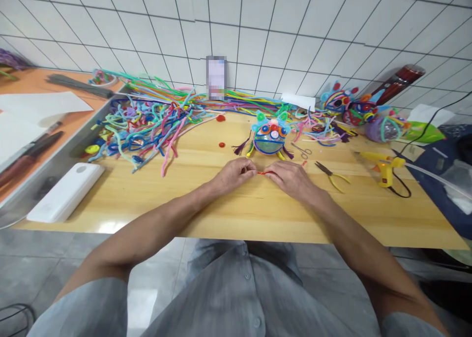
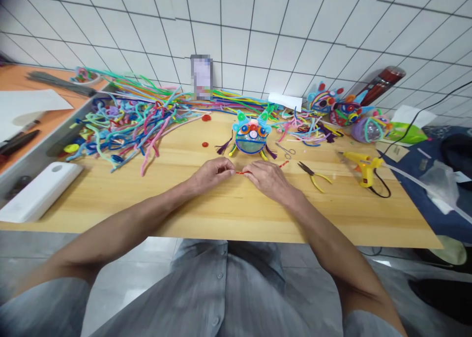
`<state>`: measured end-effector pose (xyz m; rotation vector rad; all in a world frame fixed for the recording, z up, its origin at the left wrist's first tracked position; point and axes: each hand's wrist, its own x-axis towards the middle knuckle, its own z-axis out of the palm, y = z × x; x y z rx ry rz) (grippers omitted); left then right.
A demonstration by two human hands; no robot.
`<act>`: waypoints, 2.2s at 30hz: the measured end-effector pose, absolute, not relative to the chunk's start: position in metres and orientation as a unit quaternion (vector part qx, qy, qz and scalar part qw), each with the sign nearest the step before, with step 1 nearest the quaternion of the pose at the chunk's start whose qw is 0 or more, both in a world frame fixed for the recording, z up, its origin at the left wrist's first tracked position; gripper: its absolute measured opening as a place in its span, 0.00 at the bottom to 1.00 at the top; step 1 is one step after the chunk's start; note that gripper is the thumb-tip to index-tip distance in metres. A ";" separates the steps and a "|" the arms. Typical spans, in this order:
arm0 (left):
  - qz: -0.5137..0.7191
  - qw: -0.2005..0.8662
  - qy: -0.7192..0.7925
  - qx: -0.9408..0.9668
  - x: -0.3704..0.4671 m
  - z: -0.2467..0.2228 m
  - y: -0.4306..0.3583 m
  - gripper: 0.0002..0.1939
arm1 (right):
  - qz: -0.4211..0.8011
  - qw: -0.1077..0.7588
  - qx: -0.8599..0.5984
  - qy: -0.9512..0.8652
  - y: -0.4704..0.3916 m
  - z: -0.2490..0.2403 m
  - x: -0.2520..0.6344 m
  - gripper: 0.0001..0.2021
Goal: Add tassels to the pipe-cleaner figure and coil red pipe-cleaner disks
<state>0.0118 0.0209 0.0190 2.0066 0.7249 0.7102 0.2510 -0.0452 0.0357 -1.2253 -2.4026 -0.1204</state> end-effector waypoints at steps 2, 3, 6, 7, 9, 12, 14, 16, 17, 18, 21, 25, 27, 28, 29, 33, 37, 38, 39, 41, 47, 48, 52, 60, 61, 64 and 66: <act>0.305 0.391 0.266 0.826 0.011 0.018 0.021 0.09 | -0.030 0.232 -0.437 -0.868 -0.045 0.035 0.249 0.11; 0.315 0.371 0.255 0.836 0.011 0.018 0.021 0.10 | -0.028 0.233 -0.430 -0.872 -0.045 0.035 0.248 0.11; 0.317 0.352 0.234 0.849 0.012 0.017 0.020 0.09 | -0.030 0.235 -0.406 -0.883 -0.044 0.034 0.245 0.12; 0.307 0.363 0.229 0.849 0.012 0.016 0.020 0.08 | -0.030 0.235 -0.402 -0.884 -0.044 0.034 0.244 0.12; 0.286 0.402 0.225 0.840 0.013 0.017 0.020 0.09 | -0.023 0.240 -0.405 -0.882 -0.045 0.034 0.243 0.11; 0.298 0.463 0.231 0.802 0.012 0.018 0.022 0.12 | -0.004 0.254 -0.415 -0.874 -0.046 0.036 0.243 0.11; 0.317 0.498 0.247 0.768 0.010 0.020 0.024 0.12 | 0.004 0.261 -0.420 -0.869 -0.046 0.036 0.245 0.12; 0.328 0.528 0.281 0.731 0.009 0.021 0.027 0.11 | 0.003 0.264 -0.421 -0.868 -0.046 0.036 0.247 0.13; 0.331 0.542 0.303 0.711 0.008 0.021 0.028 0.11 | 0.001 0.267 -0.420 -0.867 -0.046 0.035 0.248 0.13; 0.330 0.553 0.322 0.694 0.008 0.022 0.028 0.12 | -0.001 0.271 -0.418 -0.867 -0.045 0.035 0.249 0.13; 0.308 0.564 0.345 0.684 0.007 0.027 0.028 0.15 | -0.002 0.285 -0.415 -0.864 -0.045 0.034 0.252 0.13; 0.257 0.556 0.295 0.733 0.009 0.034 0.019 0.17 | 0.000 0.275 -0.419 -0.866 -0.045 0.034 0.251 0.13; 0.234 0.567 0.284 0.737 0.011 0.035 0.015 0.17 | -0.004 0.272 -0.411 -0.870 -0.045 0.034 0.249 0.13; 0.224 0.573 0.287 0.734 0.012 0.035 0.013 0.16 | -0.006 0.273 -0.407 -0.871 -0.045 0.035 0.247 0.12; 0.213 0.579 0.292 0.731 0.012 0.035 0.013 0.16 | -0.008 0.274 -0.405 -0.872 -0.045 0.036 0.246 0.12; 0.175 0.606 0.291 0.719 0.007 0.043 0.019 0.13 | -0.016 0.279 -0.405 -0.871 -0.045 0.040 0.246 0.12; 0.225 0.609 0.338 0.681 0.004 0.054 0.028 0.11 | -0.017 0.314 -0.397 -0.862 -0.044 0.042 0.251 0.12; 0.234 0.613 0.349 0.670 0.005 0.055 0.030 0.12 | -0.012 0.323 -0.395 -0.860 -0.043 0.042 0.252 0.12; 0.237 0.621 0.355 0.657 0.006 0.055 0.030 0.12 | -0.005 0.332 -0.394 -0.857 -0.043 0.042 0.252 0.11; 0.229 0.661 0.352 0.622 0.012 0.052 0.030 0.15 | 0.008 0.351 -0.390 -0.851 -0.042 0.043 0.252 0.10; 0.065 0.833 0.250 0.489 0.027 0.047 0.025 0.28 | 0.036 0.374 -0.389 -0.841 -0.040 0.043 0.252 0.11; 0.059 0.839 0.243 0.483 0.027 0.047 0.025 0.28 | 0.040 0.373 -0.395 -0.839 -0.040 0.042 0.252 0.11; 0.103 0.824 0.265 0.489 0.022 0.049 0.028 0.26 | 0.042 0.373 -0.404 -0.834 -0.038 0.038 0.256 0.09; 0.086 0.774 0.303 0.549 0.012 0.043 0.033 0.24 | 0.001 0.363 -0.382 -0.850 -0.035 0.036 0.254 0.08; 0.082 0.771 0.303 0.554 0.011 0.043 0.034 0.23 | -0.001 0.362 -0.383 -0.850 -0.036 0.036 0.253 0.08; 0.088 0.753 0.307 0.575 0.008 0.042 0.037 0.21 | -0.001 0.356 -0.401 -0.844 -0.036 0.037 0.251 0.08; 0.102 0.739 0.313 0.588 0.005 0.041 0.041 0.21 | 0.004 0.357 -0.426 -0.831 -0.037 0.037 0.254 0.07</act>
